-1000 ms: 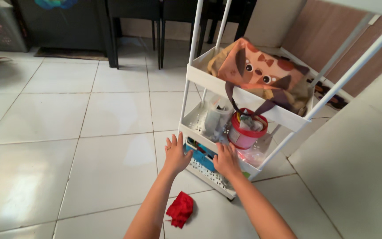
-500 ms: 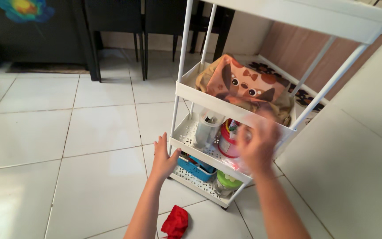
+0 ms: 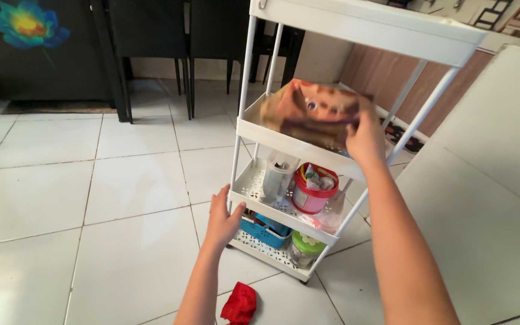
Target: The person removes items from a white three-tier rolling cart, then disassembles the cart by detaching the shelves and removing the vertical support poles. The cart is left in a partially disassembled state on the floor.
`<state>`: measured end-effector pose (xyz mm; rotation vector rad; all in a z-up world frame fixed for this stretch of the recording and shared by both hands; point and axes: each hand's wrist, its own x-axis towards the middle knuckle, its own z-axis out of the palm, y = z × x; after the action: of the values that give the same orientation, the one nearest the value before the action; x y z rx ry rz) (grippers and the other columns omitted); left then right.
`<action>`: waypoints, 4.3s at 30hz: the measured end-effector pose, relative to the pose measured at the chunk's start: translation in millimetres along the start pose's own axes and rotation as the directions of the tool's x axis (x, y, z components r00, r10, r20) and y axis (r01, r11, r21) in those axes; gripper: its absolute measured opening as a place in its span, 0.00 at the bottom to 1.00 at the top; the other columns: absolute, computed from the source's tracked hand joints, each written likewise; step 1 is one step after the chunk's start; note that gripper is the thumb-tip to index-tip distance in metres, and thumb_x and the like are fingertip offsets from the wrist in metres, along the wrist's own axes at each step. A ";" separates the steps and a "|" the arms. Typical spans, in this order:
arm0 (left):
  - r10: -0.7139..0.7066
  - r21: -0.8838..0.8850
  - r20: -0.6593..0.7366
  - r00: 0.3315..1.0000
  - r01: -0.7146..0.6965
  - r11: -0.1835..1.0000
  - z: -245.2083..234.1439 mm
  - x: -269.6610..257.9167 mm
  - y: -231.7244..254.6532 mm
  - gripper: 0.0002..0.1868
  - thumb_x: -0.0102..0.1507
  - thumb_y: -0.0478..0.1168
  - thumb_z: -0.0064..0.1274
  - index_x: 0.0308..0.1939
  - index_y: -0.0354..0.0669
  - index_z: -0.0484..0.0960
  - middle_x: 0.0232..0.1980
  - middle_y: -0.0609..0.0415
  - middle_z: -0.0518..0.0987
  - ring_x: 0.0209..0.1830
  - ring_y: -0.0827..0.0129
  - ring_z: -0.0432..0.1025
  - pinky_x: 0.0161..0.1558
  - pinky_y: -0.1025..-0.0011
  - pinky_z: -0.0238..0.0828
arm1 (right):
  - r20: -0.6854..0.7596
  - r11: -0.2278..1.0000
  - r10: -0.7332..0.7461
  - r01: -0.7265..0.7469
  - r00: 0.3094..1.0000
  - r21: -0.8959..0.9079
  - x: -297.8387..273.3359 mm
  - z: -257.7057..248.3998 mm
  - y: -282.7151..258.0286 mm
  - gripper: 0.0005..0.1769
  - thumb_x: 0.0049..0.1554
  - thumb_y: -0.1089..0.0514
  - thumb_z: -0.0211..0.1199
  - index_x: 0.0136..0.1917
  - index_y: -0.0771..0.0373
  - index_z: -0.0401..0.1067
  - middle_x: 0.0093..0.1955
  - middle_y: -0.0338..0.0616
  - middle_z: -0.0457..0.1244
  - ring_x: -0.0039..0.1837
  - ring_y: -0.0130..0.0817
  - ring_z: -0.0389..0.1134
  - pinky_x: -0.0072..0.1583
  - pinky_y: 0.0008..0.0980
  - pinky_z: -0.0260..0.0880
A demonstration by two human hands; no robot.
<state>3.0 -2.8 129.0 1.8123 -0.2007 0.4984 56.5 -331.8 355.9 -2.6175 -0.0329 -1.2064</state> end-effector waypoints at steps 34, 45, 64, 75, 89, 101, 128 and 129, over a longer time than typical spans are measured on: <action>-0.452 -0.385 0.213 0.866 0.500 0.776 -71.7 -2.8 -8.3 0.27 0.64 0.49 0.49 0.65 0.44 0.75 0.58 0.52 0.82 0.60 0.62 0.75 0.64 0.62 0.63 | 0.866 1.000 -0.023 0.026 0.499 0.012 -246.4 22.1 79.5 0.15 0.55 0.55 0.67 0.57 0.54 0.73 0.57 0.46 0.70 0.61 0.42 0.71 0.62 0.40 0.70; -0.374 -0.408 0.192 0.907 0.421 0.810 18.4 -3.7 -68.9 0.23 0.64 0.41 0.51 0.62 0.34 0.77 0.53 0.47 0.82 0.52 0.63 0.75 0.53 0.70 0.70 | 0.487 0.954 0.255 -0.136 0.836 -0.266 -340.6 -41.4 182.2 0.27 0.47 0.57 0.67 0.62 0.52 0.71 0.62 0.49 0.64 0.67 0.49 0.64 0.67 0.42 0.65; -0.191 -0.369 -0.098 0.977 0.143 0.919 162.8 34.7 -16.4 0.14 0.62 0.37 0.55 0.51 0.36 0.82 0.47 0.48 0.82 0.40 0.64 0.78 0.45 0.69 0.75 | 0.573 0.986 0.113 -0.163 0.812 0.037 -224.9 91.5 35.3 0.44 0.50 0.61 0.66 0.77 0.48 0.55 0.69 0.64 0.53 0.59 0.64 0.66 0.58 0.53 0.70; -0.325 -0.508 -0.081 0.942 0.241 0.827 104.7 39.3 -11.5 0.13 0.65 0.38 0.52 0.50 0.37 0.82 0.44 0.49 0.83 0.41 0.70 0.75 0.45 0.71 0.73 | 0.134 0.927 0.021 -0.070 0.991 0.368 -200.7 73.5 1.1 0.11 0.56 0.59 0.63 0.53 0.58 0.75 0.48 0.46 0.68 0.44 0.43 0.73 0.45 0.41 0.73; -0.418 -0.546 -0.064 0.906 0.319 0.775 71.5 33.8 -34.1 0.11 0.64 0.35 0.51 0.49 0.36 0.82 0.41 0.52 0.83 0.39 0.71 0.75 0.39 0.71 0.73 | 0.013 0.933 -0.001 0.005 1.000 -0.359 -83.6 127.9 22.8 0.26 0.52 0.44 0.64 0.62 0.53 0.74 0.59 0.52 0.68 0.59 0.57 0.69 0.57 0.58 0.67; -0.410 -0.549 -0.130 0.903 0.279 0.788 57.1 41.2 -66.6 0.11 0.64 0.35 0.52 0.49 0.35 0.82 0.40 0.51 0.82 0.38 0.72 0.74 0.41 0.74 0.72 | 0.140 0.973 -0.134 0.157 0.981 -0.170 -113.7 126.8 -60.8 0.44 0.49 0.44 0.65 0.74 0.65 0.63 0.71 0.60 0.58 0.73 0.62 0.55 0.71 0.70 0.48; -0.413 -0.728 -0.217 0.885 0.134 0.672 12.5 62.0 -130.0 0.08 0.67 0.37 0.51 0.47 0.37 0.80 0.43 0.53 0.82 0.39 0.72 0.73 0.41 0.74 0.69 | 0.129 0.660 0.171 -0.211 0.977 0.721 -153.9 100.0 -33.0 0.10 0.57 0.55 0.72 0.43 0.63 0.75 0.41 0.38 0.70 0.44 0.21 0.67 0.48 0.23 0.68; -0.447 -0.710 -0.216 0.868 0.175 0.682 5.6 61.1 -131.4 0.09 0.67 0.37 0.50 0.48 0.38 0.81 0.44 0.53 0.82 0.40 0.72 0.74 0.41 0.74 0.69 | 0.097 0.605 0.081 -0.126 0.992 0.786 -161.4 90.5 -33.8 0.08 0.58 0.58 0.72 0.44 0.62 0.75 0.42 0.37 0.69 0.45 0.19 0.67 0.49 0.21 0.68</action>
<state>109.4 38.4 39.4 0.9697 0.1924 0.4343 13.7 -263.1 186.0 -1.8110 -0.3435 -0.8006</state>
